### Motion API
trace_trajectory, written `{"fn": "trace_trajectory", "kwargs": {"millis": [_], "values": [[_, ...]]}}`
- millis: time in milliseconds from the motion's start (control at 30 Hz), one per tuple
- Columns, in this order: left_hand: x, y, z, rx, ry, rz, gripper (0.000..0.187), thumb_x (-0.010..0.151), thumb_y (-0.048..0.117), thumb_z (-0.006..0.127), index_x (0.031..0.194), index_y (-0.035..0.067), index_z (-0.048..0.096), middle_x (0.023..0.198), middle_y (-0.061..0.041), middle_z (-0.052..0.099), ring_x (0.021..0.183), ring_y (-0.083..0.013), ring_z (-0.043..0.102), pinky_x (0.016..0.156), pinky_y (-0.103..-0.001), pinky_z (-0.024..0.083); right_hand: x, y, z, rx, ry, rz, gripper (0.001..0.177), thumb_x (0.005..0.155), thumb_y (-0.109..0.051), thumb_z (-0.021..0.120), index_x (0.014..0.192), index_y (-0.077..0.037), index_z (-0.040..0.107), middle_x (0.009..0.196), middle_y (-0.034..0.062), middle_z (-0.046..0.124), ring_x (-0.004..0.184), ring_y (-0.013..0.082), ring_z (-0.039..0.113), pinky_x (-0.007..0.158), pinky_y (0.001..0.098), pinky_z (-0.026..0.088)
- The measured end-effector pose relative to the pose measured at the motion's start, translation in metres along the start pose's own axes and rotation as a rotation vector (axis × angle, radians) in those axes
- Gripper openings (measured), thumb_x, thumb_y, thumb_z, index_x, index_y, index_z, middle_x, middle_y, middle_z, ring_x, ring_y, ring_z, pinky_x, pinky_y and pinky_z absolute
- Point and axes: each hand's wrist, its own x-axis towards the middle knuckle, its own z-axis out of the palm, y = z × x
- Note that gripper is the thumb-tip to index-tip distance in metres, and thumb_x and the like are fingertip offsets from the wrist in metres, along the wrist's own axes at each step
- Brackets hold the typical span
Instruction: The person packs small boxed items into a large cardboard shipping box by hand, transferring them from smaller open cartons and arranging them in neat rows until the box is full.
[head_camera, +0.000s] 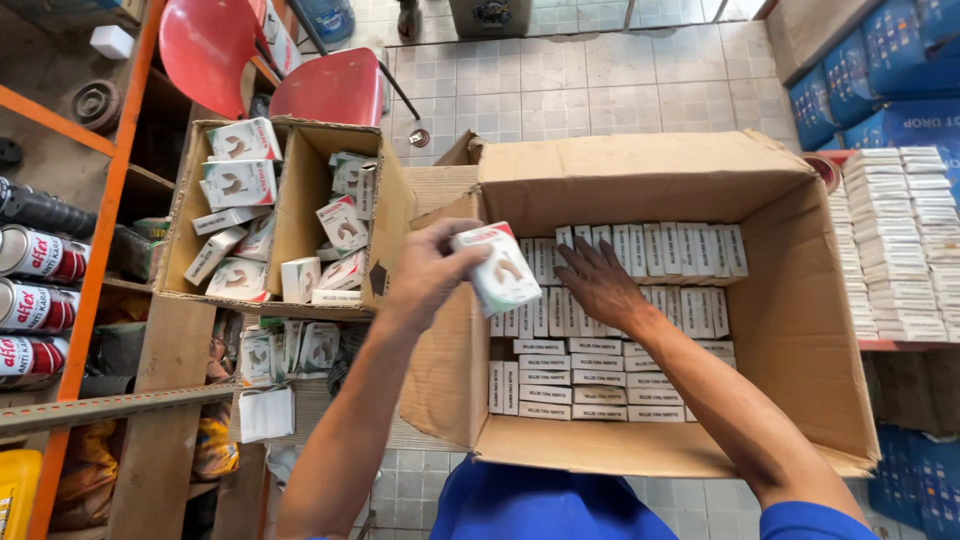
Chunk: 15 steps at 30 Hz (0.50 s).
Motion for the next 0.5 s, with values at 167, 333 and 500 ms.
{"fn": "trace_trajectory", "kwargs": {"millis": [167, 333, 500], "values": [[0.051, -0.057, 0.065, 0.711, -0.032, -0.1, 0.044, 0.074, 0.027, 0.088, 0.115, 0.014, 0.082, 0.102, -0.015, 0.08, 0.096, -0.0322, 0.08, 0.076, -0.043, 0.067, -0.001, 0.004, -0.012, 0.11, -0.058, 0.04, 0.03, 0.103, -0.024, 0.064, 0.132, -0.02, 0.062, 0.156, 0.0151, 0.054, 0.145, 0.0464, 0.052, 0.111, 0.0725, 0.044], [0.112, -0.123, 0.099, 0.897, 0.044, -0.38, 0.046, 0.073, 0.014, 0.072, 0.114, -0.007, 0.074, 0.117, -0.028, 0.074, 0.117, -0.0463, 0.07, 0.102, -0.054, 0.058, 0.002, 0.003, -0.024, 0.171, -0.099, 0.078, 0.032, 0.105, -0.028, 0.064, 0.137, -0.023, 0.063, 0.157, 0.0132, 0.056, 0.147, 0.0444, 0.051, 0.114, 0.0715, 0.042], [0.104, -0.13, 0.119, 0.803, 0.103, -0.435, 0.04, 0.091, 0.017, 0.067, 0.126, -0.004, 0.07, 0.132, -0.026, 0.069, 0.127, -0.0452, 0.068, 0.107, -0.054, 0.058, 0.004, 0.001, -0.03, 0.201, -0.138, 0.137, 0.034, 0.107, -0.033, 0.062, 0.139, -0.022, 0.064, 0.16, 0.0109, 0.055, 0.151, 0.0392, 0.049, 0.12, 0.0679, 0.038]]}}
